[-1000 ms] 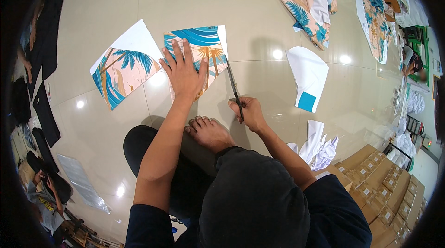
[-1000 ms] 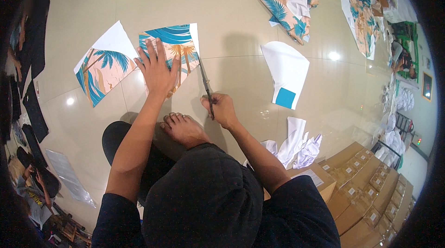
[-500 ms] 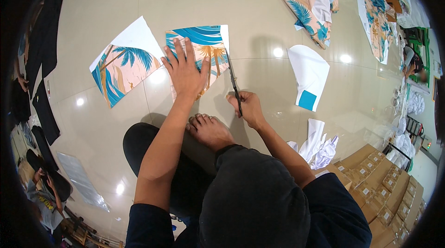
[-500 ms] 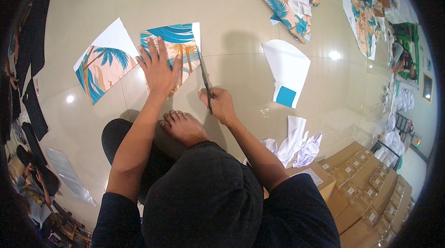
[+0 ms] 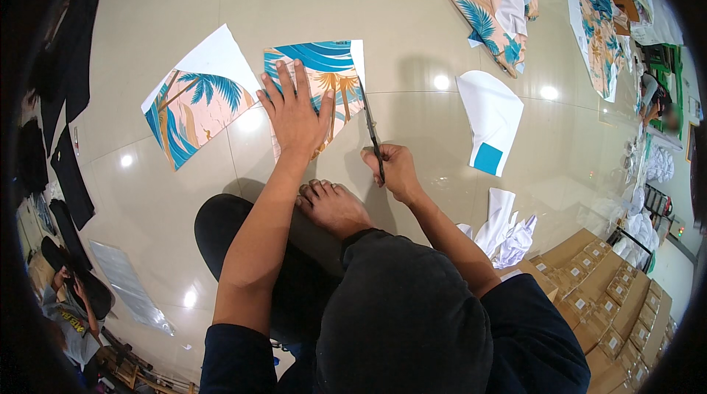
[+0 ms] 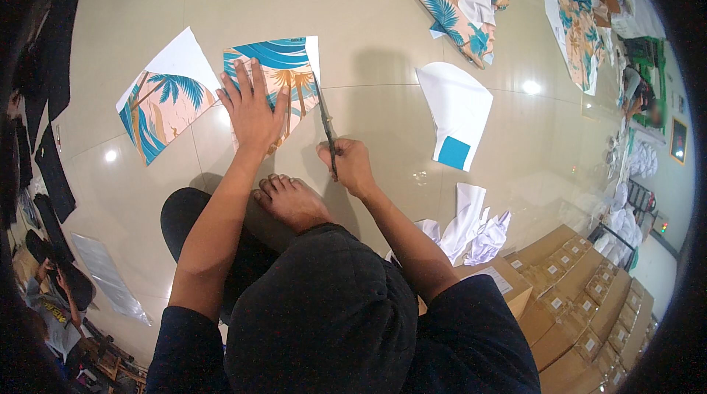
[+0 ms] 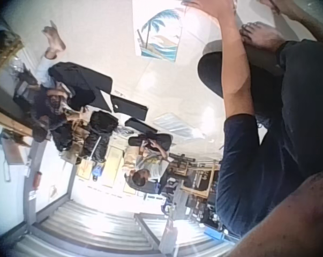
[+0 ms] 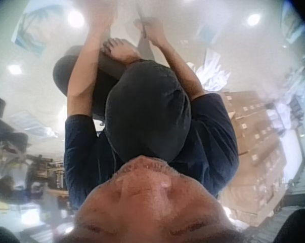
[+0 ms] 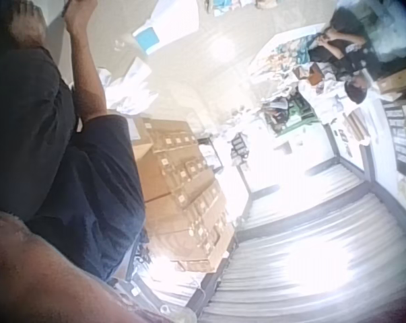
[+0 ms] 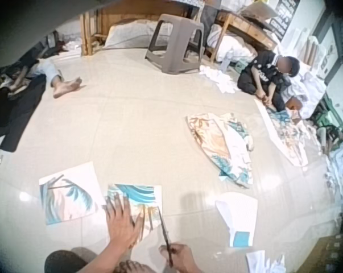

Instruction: The person sits on the floor and uses scissors to cut a piece of patterned fabric. They trim the edges and separate sections of the material, handling the fabric with both hands to align and cut it precisely.

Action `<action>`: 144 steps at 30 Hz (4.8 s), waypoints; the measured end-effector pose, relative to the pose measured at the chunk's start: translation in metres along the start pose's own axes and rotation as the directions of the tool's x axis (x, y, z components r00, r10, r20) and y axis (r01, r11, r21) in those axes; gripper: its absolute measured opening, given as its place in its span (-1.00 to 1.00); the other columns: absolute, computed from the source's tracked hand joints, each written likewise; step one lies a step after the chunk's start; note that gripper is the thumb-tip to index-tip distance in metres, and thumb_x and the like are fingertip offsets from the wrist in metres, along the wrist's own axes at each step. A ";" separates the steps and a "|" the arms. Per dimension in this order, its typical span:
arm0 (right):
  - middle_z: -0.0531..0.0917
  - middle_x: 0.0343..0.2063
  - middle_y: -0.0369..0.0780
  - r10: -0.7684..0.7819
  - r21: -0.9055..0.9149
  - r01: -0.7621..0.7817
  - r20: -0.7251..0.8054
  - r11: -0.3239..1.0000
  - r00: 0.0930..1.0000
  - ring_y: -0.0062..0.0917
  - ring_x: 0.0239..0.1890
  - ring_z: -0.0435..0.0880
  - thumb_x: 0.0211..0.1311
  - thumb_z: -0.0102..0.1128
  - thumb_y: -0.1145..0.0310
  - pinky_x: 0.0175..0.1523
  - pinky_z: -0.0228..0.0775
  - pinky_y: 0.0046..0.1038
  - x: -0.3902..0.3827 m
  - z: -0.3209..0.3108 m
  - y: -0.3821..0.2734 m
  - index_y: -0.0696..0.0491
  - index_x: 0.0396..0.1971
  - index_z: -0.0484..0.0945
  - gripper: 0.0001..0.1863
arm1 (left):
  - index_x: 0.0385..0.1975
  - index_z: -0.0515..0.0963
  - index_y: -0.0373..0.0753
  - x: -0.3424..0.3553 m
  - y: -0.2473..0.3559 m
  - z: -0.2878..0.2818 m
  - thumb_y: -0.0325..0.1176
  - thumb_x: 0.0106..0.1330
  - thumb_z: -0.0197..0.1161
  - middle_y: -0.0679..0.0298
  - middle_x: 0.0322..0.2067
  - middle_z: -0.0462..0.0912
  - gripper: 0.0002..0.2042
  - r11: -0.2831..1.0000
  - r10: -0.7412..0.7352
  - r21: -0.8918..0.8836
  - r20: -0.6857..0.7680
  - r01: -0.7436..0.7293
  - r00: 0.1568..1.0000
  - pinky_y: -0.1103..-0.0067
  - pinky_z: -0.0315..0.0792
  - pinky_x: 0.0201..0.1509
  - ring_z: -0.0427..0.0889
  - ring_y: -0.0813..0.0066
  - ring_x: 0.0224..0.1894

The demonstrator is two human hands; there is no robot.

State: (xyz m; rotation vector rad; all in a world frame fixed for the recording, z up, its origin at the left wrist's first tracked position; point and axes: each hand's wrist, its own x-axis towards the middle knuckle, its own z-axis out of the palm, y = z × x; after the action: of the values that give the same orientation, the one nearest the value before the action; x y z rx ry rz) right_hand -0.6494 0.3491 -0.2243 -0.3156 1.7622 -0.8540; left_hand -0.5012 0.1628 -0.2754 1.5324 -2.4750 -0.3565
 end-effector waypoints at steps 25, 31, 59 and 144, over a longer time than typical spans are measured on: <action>0.57 -0.68 -0.31 -0.008 -0.014 0.008 0.003 1.000 1.000 -0.66 -0.68 0.50 0.39 0.54 0.13 -0.56 0.30 -0.47 0.006 0.000 -0.010 0.21 -0.45 0.71 -0.58 | 0.75 0.04 -0.18 -0.008 0.006 -0.006 0.23 0.62 0.08 -0.23 0.72 -0.07 -0.12 1.000 0.000 -0.017 0.031 0.001 1.000 -0.32 -0.33 0.70 -0.23 -0.54 0.71; 0.57 -0.69 -0.30 -0.007 0.020 0.007 0.007 1.000 1.000 -0.65 -0.68 0.52 0.37 0.56 0.09 -0.56 0.29 -0.47 0.008 0.000 -0.006 0.19 -0.51 0.67 -0.53 | 0.75 0.04 -0.19 -0.009 0.007 -0.007 0.24 0.62 0.06 -0.23 0.72 -0.08 -0.12 1.000 -0.003 -0.011 0.047 0.004 0.999 -0.31 -0.34 0.70 -0.23 -0.54 0.72; 0.55 -0.72 -0.31 -0.021 0.023 0.022 -0.021 0.999 1.000 -0.64 -0.71 0.49 0.25 0.53 0.15 -0.59 0.24 -0.49 0.020 0.005 -0.026 0.16 -0.62 0.58 -0.56 | 0.76 0.03 -0.18 -0.015 0.008 -0.006 0.26 0.61 0.04 -0.16 0.74 -0.12 -0.11 1.000 -0.013 -0.012 0.056 0.013 0.998 -0.28 -0.37 0.72 -0.28 -0.49 0.73; 0.52 -0.67 -0.37 -0.022 0.271 0.018 0.014 0.962 1.000 -0.71 -0.71 0.43 0.38 0.49 0.30 -0.61 0.21 -0.55 0.023 0.037 -0.032 0.10 -0.51 0.58 -0.68 | 0.76 0.01 -0.20 -0.036 0.032 -0.007 0.07 0.66 0.04 -0.23 0.73 -0.15 -0.20 0.987 -0.107 -0.111 0.062 0.113 0.992 -0.31 -0.29 0.69 -0.27 -0.55 0.72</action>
State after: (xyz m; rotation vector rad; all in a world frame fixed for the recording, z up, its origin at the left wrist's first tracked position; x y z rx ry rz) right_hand -0.6305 0.2986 -0.2240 -0.1593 1.6041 -1.0903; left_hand -0.5108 0.2082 -0.2608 1.6368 -2.3704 -0.5576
